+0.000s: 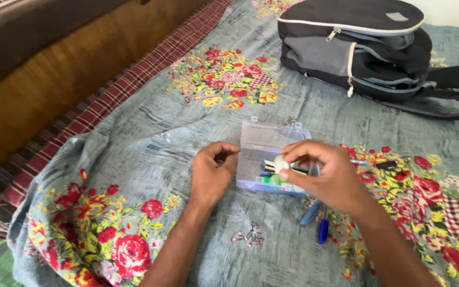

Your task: The person packs a black backpack with a cap, keys, a small container, and a blue-and-white round container. They then retrieve a clear plastic box, open it, and place several small items including a green tube, a stapler, and tape inside. The person closes the box and places it on the bed.

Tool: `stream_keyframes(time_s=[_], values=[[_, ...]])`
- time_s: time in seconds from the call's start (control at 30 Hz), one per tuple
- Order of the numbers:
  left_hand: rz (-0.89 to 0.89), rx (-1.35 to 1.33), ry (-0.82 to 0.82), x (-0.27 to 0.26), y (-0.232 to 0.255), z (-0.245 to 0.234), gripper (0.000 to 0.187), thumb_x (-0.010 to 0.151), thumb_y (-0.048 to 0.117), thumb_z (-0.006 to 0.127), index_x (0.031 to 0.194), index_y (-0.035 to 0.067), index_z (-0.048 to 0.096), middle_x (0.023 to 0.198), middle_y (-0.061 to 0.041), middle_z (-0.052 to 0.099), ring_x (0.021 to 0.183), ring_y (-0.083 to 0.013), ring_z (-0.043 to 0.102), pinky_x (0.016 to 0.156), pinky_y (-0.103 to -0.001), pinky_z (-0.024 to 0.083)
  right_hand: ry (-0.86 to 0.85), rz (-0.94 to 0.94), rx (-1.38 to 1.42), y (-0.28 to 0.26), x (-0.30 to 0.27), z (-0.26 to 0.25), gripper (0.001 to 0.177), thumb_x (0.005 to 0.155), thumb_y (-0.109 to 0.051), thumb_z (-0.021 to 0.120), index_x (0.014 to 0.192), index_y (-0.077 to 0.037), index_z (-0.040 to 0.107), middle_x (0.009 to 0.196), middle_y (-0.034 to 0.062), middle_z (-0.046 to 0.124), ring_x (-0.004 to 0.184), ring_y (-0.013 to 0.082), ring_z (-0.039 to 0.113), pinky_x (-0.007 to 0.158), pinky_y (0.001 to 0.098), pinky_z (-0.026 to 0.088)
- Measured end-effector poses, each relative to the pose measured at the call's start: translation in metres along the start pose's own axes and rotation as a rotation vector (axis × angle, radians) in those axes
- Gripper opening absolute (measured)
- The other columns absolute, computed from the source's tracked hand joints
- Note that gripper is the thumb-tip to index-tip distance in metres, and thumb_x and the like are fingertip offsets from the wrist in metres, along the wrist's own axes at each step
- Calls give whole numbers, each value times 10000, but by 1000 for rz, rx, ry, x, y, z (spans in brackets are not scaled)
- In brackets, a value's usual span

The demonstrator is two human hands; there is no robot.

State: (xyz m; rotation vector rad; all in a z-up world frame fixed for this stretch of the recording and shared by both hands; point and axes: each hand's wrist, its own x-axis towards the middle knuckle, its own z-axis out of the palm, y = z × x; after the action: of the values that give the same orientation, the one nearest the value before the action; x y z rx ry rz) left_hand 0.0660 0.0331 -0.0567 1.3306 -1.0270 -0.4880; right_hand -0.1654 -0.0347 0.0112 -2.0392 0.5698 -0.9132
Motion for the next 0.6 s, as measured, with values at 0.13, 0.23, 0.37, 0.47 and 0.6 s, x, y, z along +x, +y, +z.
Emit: stream_keyframes(time_s=[0.13, 0.23, 0.37, 0.47, 0.6], values=[[-17, -37, 6, 15, -12, -2, 135, 883, 12, 649, 966, -7, 753, 772, -16, 717, 660, -45, 601, 602, -216, 487, -83, -111, -285, -19, 22, 25, 209, 731, -149, 871, 865, -52, 743, 1031, 55, 794, 909, 147, 768, 823, 280, 596], [11, -193, 78, 31, -25, -4, 145, 891, 8, 652, 999, -15, 747, 812, 13, 713, 688, -30, 596, 615, -209, 477, -142, -185, -422, -25, 39, 33, 211, 715, -184, 872, 852, -72, 759, 1042, 57, 789, 937, 204, 763, 825, 316, 575], [36, -185, 70, 59, -35, -1, 133, 895, 26, 671, 1000, -22, 738, 787, 1, 697, 648, -47, 576, 575, -231, 468, -200, -251, -458, -24, 49, 46, 196, 708, -187, 859, 856, -87, 777, 1039, 59, 767, 923, 248, 745, 813, 343, 570], [89, -78, 26, 78, -38, 7, 148, 890, 78, 715, 1006, -9, 748, 790, -12, 712, 641, -54, 590, 577, -233, 490, -167, -245, -454, -18, 43, 49, 184, 728, -192, 857, 859, -90, 777, 1015, 46, 761, 900, 240, 741, 795, 341, 573], [202, 70, -88, 98, -38, 16, 225, 860, 150, 790, 1032, 13, 744, 817, -20, 734, 660, -48, 633, 605, -228, 537, -126, -220, -384, -8, 39, 51, 220, 731, -218, 875, 870, -87, 765, 1003, 31, 756, 875, 217, 749, 792, 328, 586]])
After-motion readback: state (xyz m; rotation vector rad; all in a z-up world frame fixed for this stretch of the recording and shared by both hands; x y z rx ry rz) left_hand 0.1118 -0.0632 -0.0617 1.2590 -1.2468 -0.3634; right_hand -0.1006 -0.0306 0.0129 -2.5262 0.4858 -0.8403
